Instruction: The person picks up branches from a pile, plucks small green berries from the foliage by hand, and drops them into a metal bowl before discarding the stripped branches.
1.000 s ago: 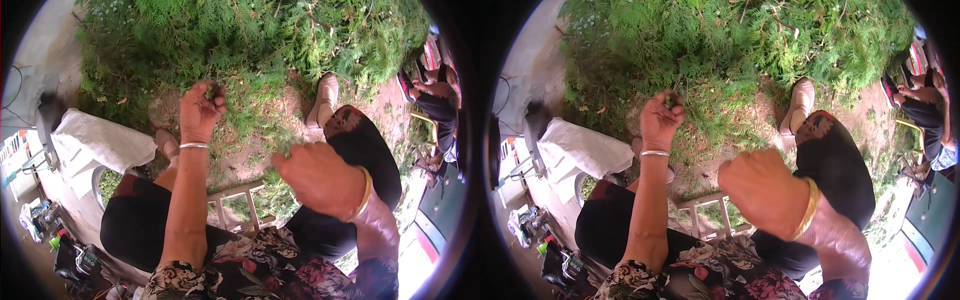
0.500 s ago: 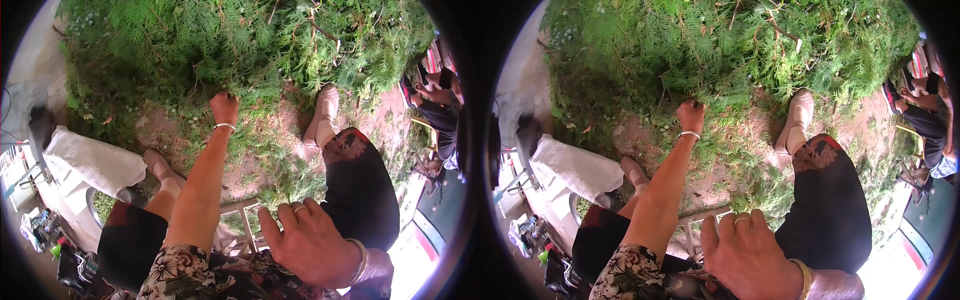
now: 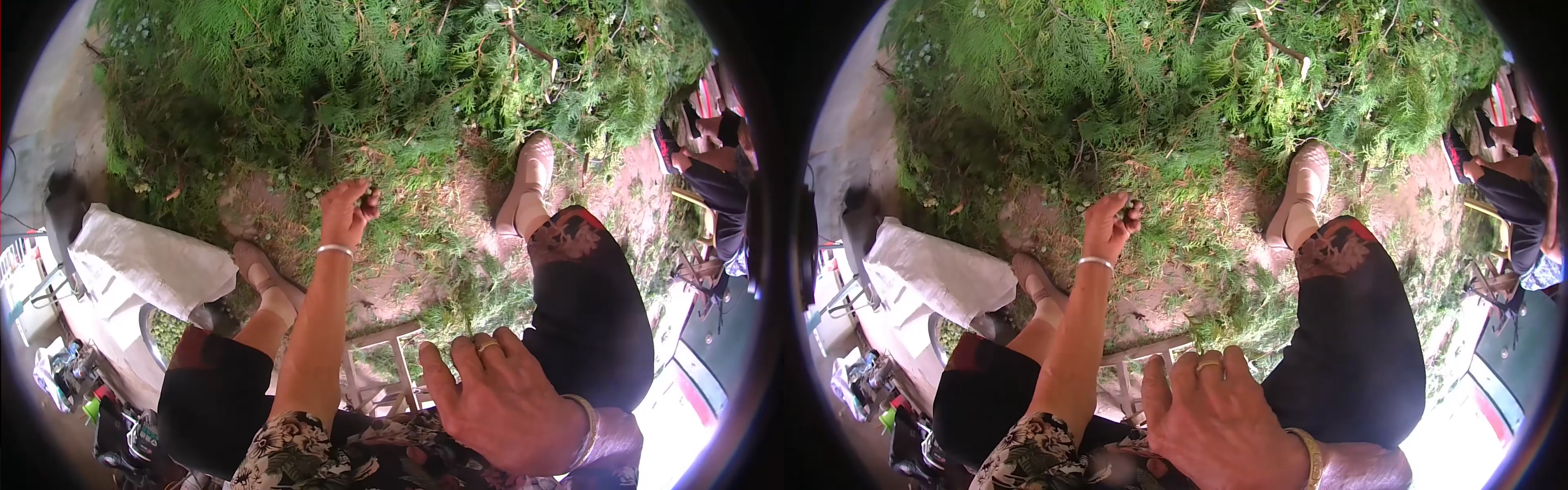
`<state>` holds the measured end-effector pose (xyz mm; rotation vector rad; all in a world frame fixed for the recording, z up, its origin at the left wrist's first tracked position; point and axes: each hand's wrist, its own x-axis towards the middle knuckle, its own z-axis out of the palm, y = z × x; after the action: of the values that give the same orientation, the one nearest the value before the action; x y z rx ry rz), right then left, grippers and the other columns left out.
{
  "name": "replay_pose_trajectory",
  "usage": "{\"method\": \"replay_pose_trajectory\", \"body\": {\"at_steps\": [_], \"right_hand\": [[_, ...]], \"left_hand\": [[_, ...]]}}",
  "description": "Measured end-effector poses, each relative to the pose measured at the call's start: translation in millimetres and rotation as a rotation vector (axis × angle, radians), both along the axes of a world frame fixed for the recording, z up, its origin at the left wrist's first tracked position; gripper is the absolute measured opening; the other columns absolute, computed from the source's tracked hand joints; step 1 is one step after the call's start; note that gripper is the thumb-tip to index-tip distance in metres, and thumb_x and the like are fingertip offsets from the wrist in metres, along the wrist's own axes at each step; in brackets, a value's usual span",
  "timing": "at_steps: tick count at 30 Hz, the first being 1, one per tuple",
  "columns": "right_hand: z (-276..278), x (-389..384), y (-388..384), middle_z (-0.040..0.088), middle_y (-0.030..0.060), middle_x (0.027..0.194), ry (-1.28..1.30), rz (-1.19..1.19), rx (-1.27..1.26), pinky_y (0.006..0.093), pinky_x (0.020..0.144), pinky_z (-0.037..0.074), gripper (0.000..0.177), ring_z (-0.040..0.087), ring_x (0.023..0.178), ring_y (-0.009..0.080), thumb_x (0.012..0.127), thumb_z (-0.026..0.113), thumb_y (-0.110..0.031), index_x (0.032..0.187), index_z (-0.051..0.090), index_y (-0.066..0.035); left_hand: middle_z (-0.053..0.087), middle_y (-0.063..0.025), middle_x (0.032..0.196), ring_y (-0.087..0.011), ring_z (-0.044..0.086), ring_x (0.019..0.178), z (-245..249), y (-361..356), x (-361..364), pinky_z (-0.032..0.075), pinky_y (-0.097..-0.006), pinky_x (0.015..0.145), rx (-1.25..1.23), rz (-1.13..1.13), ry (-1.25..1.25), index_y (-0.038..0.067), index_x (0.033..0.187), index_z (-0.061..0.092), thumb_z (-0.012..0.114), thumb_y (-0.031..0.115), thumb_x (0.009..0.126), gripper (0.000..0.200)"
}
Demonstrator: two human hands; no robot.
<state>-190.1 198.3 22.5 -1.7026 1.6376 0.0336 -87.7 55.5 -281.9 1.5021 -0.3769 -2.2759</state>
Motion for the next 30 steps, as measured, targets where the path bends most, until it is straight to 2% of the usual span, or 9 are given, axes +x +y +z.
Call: {"method": "replay_pose_trajectory", "body": {"at_steps": [2,7,14,15,17,19,22,24,30], "right_hand": [[-2,0,1,0.059,0.0197,0.087,0.010,0.009,-0.006,0.0403,0.076,0.048,0.039,0.061,0.079,0.0294,0.075,0.057,-0.009,0.111,0.056,0.006],[-9,-2,2,0.059,0.0212,0.089,0.024,-0.042,-0.027,0.0407,0.075,0.048,0.039,0.062,0.080,0.0307,0.075,0.057,-0.009,0.111,0.056,0.006],[-7,-3,1,0.059,0.0208,0.089,0.027,-0.032,-0.049,0.0409,0.075,0.048,0.038,0.061,0.081,0.0311,0.074,0.057,-0.007,0.109,0.057,0.006],[-5,-2,1,0.058,0.0207,0.089,0.033,-0.031,-0.045,0.0409,0.075,0.048,0.038,0.061,0.081,0.0311,0.073,0.057,-0.007,0.109,0.057,0.006],[-4,-1,1,0.058,0.0198,0.088,0.048,-0.020,-0.063,0.0407,0.075,0.048,0.039,0.061,0.081,0.0305,0.073,0.057,-0.007,0.110,0.057,0.006],[-4,2,3,0.058,0.0190,0.087,0.056,-0.013,-0.077,0.0404,0.075,0.048,0.039,0.061,0.080,0.0300,0.073,0.057,-0.007,0.110,0.057,0.005],[-5,7,5,0.057,0.0167,0.084,0.076,0.001,-0.086,0.0401,0.075,0.048,0.040,0.060,0.078,0.0282,0.073,0.057,-0.007,0.111,0.058,0.005],[-5,10,9,0.055,0.0153,0.081,0.079,0.000,-0.059,0.0400,0.075,0.047,0.040,0.059,0.076,0.0272,0.073,0.057,-0.007,0.111,0.057,0.005],[-1,7,4,0.054,0.0167,0.085,0.041,0.025,0.017,0.0424,0.079,0.046,0.043,0.059,0.081,0.0298,0.073,0.057,-0.006,0.114,0.055,0.007]], "left_hand": [[0.059,-0.0110,0.068,-0.0143,0.052,0.051,-11,-18,-17,0.042,-0.0268,0.044,-0.292,-0.264,-0.174,-0.005,0.077,0.059,0.062,0.004,0.080,0.010],[0.067,-0.0163,0.079,-0.0318,0.061,0.059,-50,-58,-66,0.050,-0.0420,0.056,-1.208,-0.680,-0.932,0.002,0.075,0.066,0.071,0.020,0.077,0.019],[0.066,-0.0186,0.080,-0.0385,0.065,0.076,-45,-41,-70,0.053,-0.0439,0.066,-1.249,-1.131,-1.014,0.004,0.075,0.068,0.065,0.017,0.074,0.013],[0.066,-0.0171,0.078,-0.0284,0.064,0.061,-64,-37,-63,0.053,-0.0366,0.058,-1.152,-1.233,-0.914,0.002,0.084,0.067,0.065,0.013,0.080,0.012],[0.067,-0.0147,0.077,-0.0201,0.059,0.053,-75,-7,-33,0.051,-0.0335,0.051,-1.196,-1.045,-0.469,0.000,0.089,0.066,0.059,0.002,0.081,0.011],[0.066,-0.0159,0.078,-0.0175,0.057,0.052,-14,24,-21,0.050,-0.0317,0.049,-0.405,-0.948,-0.305,-0.002,0.087,0.064,0.059,-0.002,0.080,0.009],[0.064,-0.0185,0.077,-0.0173,0.055,0.054,-17,56,23,0.049,-0.0310,0.048,-0.083,-0.690,-0.019,-0.003,0.086,0.062,0.059,-0.001,0.081,0.006],[0.063,-0.0181,0.077,-0.0189,0.056,0.058,-7,62,38,0.049,-0.0318,0.047,0.186,-0.230,0.284,-0.002,0.081,0.060,0.059,0.000,0.083,0.002],[0.062,-0.0097,0.068,-0.0150,0.055,0.053,7,14,52,0.043,-0.0264,0.042,-0.198,-0.124,0.019,0.000,0.077,0.062,0.066,0.006,0.081,0.009]]}}
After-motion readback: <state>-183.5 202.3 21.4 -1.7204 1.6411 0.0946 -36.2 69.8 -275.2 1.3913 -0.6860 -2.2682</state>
